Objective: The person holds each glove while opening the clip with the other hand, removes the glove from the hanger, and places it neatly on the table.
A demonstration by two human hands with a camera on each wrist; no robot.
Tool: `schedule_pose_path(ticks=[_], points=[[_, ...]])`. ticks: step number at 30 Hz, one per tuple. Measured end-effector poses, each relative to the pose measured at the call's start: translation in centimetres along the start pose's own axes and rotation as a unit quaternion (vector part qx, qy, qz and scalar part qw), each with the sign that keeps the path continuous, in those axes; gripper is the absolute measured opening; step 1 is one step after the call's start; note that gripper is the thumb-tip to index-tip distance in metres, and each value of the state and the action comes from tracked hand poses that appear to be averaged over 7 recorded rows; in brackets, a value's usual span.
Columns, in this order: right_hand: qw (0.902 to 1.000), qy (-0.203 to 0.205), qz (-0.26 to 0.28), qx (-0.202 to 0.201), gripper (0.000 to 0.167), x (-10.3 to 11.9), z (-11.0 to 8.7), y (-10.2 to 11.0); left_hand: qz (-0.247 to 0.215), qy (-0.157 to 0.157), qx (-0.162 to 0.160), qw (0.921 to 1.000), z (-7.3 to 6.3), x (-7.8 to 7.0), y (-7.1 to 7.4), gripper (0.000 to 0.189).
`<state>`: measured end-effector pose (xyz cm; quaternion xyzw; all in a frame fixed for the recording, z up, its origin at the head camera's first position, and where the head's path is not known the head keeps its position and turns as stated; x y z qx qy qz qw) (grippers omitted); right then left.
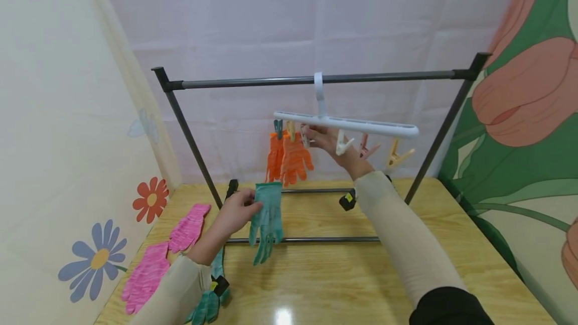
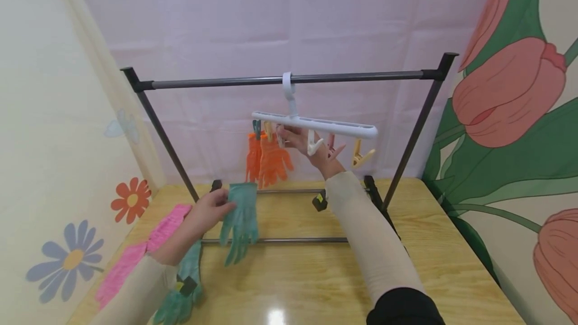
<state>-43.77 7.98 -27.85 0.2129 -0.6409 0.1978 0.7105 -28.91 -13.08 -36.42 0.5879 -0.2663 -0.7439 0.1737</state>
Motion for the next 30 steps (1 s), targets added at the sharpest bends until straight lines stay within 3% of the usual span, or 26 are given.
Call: schedule_pose_path(ticks=[8,14,20,30], points=[[1.0000,0.005,0.000,0.008,0.031,0.5,-0.4,-0.5,-0.006,0.015,-0.004,0.9999,-1.2,0.6,0.8,0.010],[0.9999,0.000,0.012,0.008,0.025,0.5,-0.5,-0.5,-0.011,0.046,0.003,0.9989,-2.2,1.4,0.9,0.012],[0.9996,-0.002,0.029,0.005,0.014,0.6,-0.7,-0.3,-0.026,0.056,0.005,0.9981,-3.1,1.8,0.9,0.013],[0.9992,0.000,0.039,0.013,0.020,0.4,-0.7,-0.1,-0.024,0.079,0.005,0.9965,-4.4,2.1,0.7,0.012]])
Point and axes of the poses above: each hand's wrist, its own z-axis towards the middle knuckle, its own y-axis out of the back of the hand, x = y × z, the point moved 9 cm from there along z, towards the middle knuckle, and after that the axes turned 14 degrees about -y, right-handed, at the moved point
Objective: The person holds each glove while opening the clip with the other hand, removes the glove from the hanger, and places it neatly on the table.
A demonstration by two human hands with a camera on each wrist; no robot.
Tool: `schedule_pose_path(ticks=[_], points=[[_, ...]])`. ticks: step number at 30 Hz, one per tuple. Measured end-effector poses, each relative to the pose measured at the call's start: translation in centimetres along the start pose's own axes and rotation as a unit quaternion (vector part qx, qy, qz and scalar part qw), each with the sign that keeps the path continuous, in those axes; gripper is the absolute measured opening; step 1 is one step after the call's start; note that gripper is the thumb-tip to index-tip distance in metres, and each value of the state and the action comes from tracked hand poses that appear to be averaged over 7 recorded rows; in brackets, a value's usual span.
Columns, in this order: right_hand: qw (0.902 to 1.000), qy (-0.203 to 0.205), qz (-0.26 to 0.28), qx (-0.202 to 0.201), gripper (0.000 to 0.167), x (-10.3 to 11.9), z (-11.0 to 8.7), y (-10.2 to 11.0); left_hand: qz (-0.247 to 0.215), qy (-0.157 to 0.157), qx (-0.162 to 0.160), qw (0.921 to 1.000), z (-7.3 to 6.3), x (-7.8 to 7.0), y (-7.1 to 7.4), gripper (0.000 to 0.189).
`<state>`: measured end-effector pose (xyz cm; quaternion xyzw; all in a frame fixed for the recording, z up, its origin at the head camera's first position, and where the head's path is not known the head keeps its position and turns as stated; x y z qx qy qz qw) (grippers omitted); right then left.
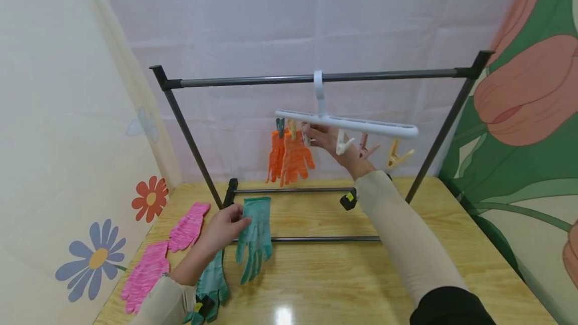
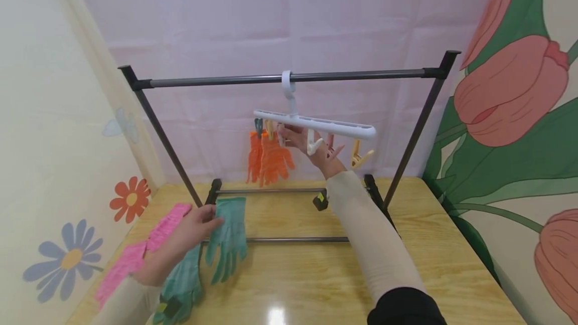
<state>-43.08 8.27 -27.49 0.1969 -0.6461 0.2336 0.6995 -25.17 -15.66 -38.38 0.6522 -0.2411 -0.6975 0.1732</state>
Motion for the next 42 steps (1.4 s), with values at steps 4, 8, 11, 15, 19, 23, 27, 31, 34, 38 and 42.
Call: schedule_pose_path(ticks=[4,8,11,15,19,23,27,31,34,38,42], points=[[0.9999,0.011,0.001,0.011,0.021,0.3,0.0,-0.2,-0.013,0.010,0.005,0.9999,-0.3,0.6,-0.3,0.011],[1.0000,0.001,-0.001,0.006,0.020,0.1,0.2,-0.2,-0.031,0.020,0.009,0.9993,-0.5,1.4,-0.7,0.008],[0.9998,-0.018,-0.002,-0.007,0.029,-0.2,0.4,-0.1,-0.043,0.019,0.014,0.9988,-0.7,1.8,-0.9,0.009],[0.9993,-0.034,0.002,-0.017,0.033,-0.5,0.5,-0.1,-0.060,0.015,0.018,0.9979,-0.9,2.1,-0.9,0.012],[0.9999,-0.014,0.002,0.000,0.020,-0.1,0.4,-0.2,-0.062,0.020,0.017,0.9977,-1.1,2.5,-1.0,0.012],[0.9999,0.003,-0.005,0.013,0.013,0.2,0.2,-0.4,-0.059,0.034,0.018,0.9975,-1.5,3.0,-1.2,0.010],[0.9999,-0.002,-0.009,0.012,0.016,0.0,0.1,-0.4,-0.060,0.044,0.025,0.9969,-1.9,3.5,-1.5,0.011],[0.9999,-0.011,-0.005,0.008,0.024,-0.2,0.1,-0.3,-0.068,0.051,0.029,0.9960,-2.2,4.0,-1.7,0.012],[0.9999,-0.009,0.000,0.006,0.023,-0.2,0.2,-0.2,-0.074,0.052,0.033,0.9953,-2.5,4.4,-1.9,0.014],[0.9999,-0.012,0.000,0.003,0.026,-0.2,0.2,-0.2,-0.077,0.057,0.039,0.9946,-2.9,5.1,-2.2,0.017],[0.9999,-0.010,0.009,0.006,0.030,-0.2,0.2,-0.2,-0.083,0.072,0.040,0.9932,-3.2,5.8,-2.3,0.016]])
Point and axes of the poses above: each hand's wrist, its own z-axis towards the middle knuckle, its own y-axis out of the back of the hand, x = y × z, the point moved 9 cm from there along z, towards the middle knuckle, and after that the axes turned 14 degrees about -y, right-handed, at the moved point
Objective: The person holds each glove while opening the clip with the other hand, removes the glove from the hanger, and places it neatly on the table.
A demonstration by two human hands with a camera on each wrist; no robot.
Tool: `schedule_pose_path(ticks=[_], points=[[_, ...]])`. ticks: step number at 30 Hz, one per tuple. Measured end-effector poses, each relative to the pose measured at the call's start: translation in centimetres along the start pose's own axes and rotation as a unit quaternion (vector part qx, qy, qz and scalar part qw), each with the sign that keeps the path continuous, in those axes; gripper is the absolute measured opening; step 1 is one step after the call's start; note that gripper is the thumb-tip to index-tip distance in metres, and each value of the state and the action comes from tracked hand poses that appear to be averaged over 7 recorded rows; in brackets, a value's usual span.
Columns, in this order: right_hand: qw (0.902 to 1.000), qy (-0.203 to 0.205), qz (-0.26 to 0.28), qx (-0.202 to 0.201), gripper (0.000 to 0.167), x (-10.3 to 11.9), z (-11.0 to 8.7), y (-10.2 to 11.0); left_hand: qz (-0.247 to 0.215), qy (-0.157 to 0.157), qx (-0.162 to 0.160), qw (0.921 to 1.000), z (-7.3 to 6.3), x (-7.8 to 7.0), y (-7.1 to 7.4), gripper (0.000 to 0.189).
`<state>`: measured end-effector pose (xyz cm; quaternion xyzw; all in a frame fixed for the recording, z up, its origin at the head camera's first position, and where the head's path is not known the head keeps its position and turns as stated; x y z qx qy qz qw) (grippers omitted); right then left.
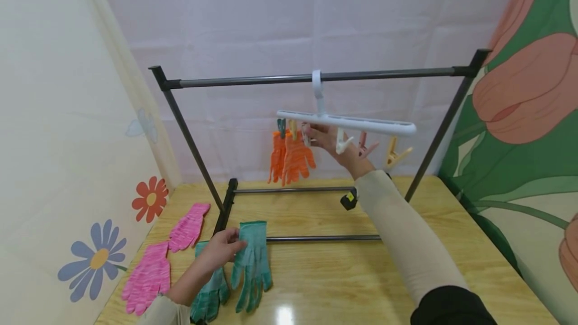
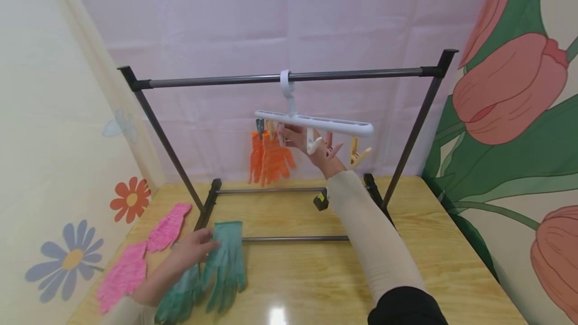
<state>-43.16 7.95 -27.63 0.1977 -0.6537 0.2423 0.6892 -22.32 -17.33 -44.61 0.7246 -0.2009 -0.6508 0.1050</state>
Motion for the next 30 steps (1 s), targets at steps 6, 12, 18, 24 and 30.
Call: schedule_pose_path(ticks=[6,12,18,24,30], points=[[0.9999,0.005,0.011,0.002,0.021,0.0,0.0,-0.1,0.002,0.006,-0.001,1.0000,-0.3,0.7,-0.2,0.016],[1.0000,-0.003,0.003,-0.004,0.029,-0.2,0.2,-0.1,0.007,0.024,-0.003,0.9997,-0.6,1.6,-0.4,0.017],[0.9997,-0.014,0.004,-0.020,0.029,-0.2,0.2,0.2,0.030,0.047,0.003,0.9984,-0.7,2.7,-0.5,0.028],[0.9989,-0.029,0.002,-0.037,0.026,-0.4,0.2,0.3,0.008,0.031,0.031,0.9990,-0.9,3.3,-1.5,0.013],[0.9990,-0.028,0.008,-0.034,0.027,-0.4,0.1,0.3,0.004,0.015,0.043,0.9990,-0.8,3.9,-2.0,0.017]])
Point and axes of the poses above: each hand's wrist, its own z-axis towards the middle knuckle, its own y-axis out of the back of the hand, x = y × z, the point moved 9 cm from there along z, towards the middle knuckle, and after that the axes turned 14 degrees about -y, right-handed, at the moved point
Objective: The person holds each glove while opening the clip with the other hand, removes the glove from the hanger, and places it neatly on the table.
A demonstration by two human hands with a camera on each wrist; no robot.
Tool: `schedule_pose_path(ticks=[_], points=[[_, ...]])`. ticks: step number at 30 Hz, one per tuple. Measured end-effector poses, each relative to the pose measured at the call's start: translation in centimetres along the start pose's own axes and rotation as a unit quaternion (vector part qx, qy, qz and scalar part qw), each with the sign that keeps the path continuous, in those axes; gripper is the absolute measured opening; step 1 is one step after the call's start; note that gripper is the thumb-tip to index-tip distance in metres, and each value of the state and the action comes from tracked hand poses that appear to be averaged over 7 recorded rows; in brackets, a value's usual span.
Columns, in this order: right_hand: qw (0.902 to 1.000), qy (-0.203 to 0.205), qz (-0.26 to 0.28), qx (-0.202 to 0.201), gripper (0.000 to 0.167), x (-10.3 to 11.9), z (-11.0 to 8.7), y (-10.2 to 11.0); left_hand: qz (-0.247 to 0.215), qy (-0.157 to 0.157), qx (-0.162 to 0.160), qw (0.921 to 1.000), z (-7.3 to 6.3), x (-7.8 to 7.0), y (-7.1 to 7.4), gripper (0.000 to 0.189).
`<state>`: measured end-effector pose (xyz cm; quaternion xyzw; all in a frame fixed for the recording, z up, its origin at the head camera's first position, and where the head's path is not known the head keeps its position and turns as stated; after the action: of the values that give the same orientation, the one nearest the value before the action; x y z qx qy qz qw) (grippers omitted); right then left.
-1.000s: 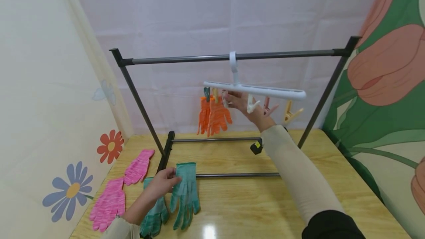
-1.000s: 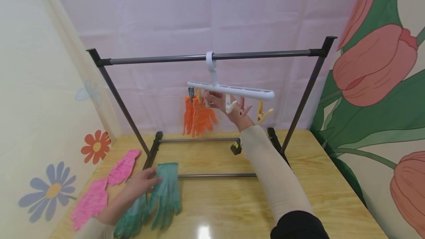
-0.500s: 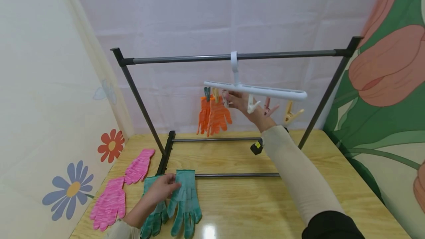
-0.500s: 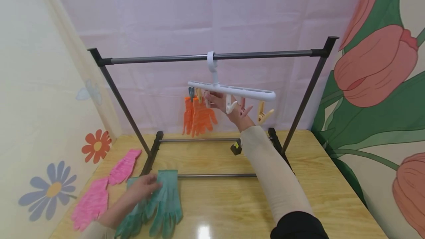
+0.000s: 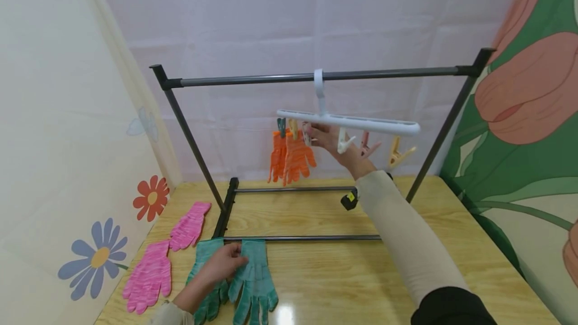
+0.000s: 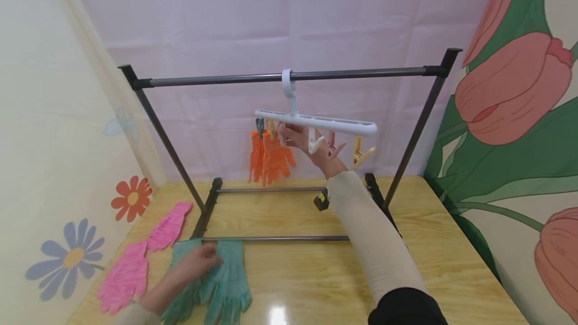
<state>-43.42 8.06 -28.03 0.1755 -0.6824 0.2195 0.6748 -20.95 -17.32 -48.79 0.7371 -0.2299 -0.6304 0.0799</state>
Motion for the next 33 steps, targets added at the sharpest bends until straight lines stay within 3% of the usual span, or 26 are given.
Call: schedule_pose_path(ticks=[6,22,33], points=[[0.9999,0.011,0.004,0.010,0.030,0.28,-0.14,-0.27,0.052,0.031,-0.031,0.9977,0.26,0.82,0.41,0.025],[0.9995,0.022,-0.009,0.023,0.030,0.20,-0.01,-0.36,0.027,0.021,-0.019,0.9992,-0.06,0.41,-0.40,0.020],[0.9996,0.021,-0.005,0.021,0.020,0.19,-0.05,-0.27,0.080,0.047,-0.019,0.9955,-0.02,0.79,-0.03,0.031]])
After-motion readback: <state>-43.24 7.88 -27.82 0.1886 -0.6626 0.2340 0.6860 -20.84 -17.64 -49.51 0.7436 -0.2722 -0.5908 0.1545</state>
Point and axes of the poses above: each hand's wrist, its own z-axis towards the middle knuckle, its own y-axis out of the back of the hand, x = y × z, the point moved 9 cm from there along z, towards the middle knuckle, and after that the axes turned 14 degrees about -y, right-handed, at the moved point
